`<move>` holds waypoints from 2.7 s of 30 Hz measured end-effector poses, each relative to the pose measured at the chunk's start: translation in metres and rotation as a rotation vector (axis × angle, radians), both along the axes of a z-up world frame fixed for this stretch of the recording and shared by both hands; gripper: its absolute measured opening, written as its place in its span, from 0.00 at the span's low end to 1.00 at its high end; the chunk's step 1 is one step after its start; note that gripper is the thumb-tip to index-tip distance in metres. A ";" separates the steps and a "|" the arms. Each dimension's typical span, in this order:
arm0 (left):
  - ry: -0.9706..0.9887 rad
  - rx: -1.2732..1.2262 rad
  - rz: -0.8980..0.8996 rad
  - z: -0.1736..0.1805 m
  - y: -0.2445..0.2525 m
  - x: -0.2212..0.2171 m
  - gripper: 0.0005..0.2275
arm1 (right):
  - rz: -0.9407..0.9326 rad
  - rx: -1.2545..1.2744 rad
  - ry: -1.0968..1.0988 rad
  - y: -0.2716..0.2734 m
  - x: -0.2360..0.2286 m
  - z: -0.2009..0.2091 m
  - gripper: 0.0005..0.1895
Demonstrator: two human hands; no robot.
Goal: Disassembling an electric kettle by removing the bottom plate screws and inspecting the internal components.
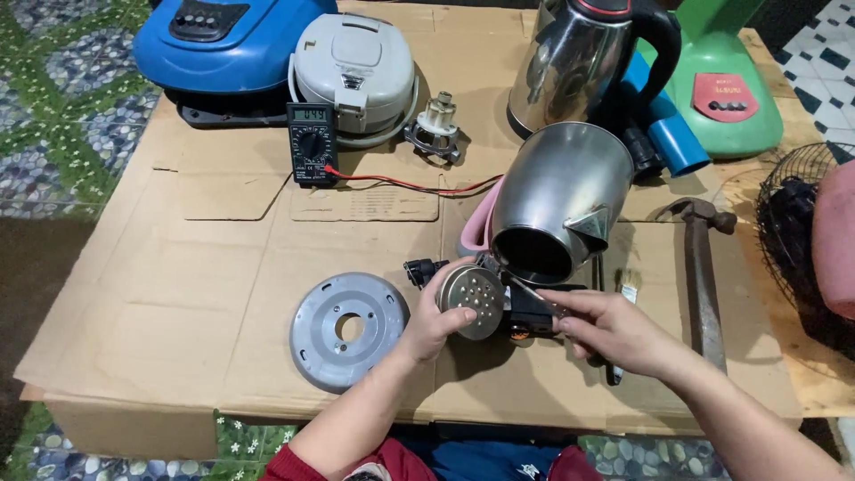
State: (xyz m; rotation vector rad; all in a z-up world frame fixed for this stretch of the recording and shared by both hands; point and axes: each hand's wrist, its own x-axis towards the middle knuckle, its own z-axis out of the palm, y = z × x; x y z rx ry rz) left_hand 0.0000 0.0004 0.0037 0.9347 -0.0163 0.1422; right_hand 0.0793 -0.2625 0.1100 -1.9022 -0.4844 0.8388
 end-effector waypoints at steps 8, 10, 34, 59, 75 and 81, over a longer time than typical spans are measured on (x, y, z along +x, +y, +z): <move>0.003 -0.015 0.014 0.013 -0.004 -0.006 0.39 | 0.271 -0.453 -0.585 0.022 -0.007 0.032 0.22; 0.007 -0.009 0.012 0.011 -0.003 -0.004 0.39 | 0.290 -0.502 -0.600 0.027 -0.008 0.038 0.22; 0.023 0.092 0.044 -0.010 -0.002 0.001 0.36 | 0.653 -0.788 -0.743 0.093 -0.005 0.122 0.19; 0.000 0.090 0.080 -0.001 -0.004 0.001 0.35 | 0.527 -0.341 -2.021 0.076 0.001 0.019 0.06; 0.051 0.127 0.022 0.016 -0.006 -0.011 0.35 | 0.066 -0.598 -0.211 -0.049 -0.022 -0.005 0.34; 0.085 0.127 0.070 0.030 -0.008 -0.004 0.32 | 0.201 -1.065 -0.287 -0.102 -0.027 0.002 0.44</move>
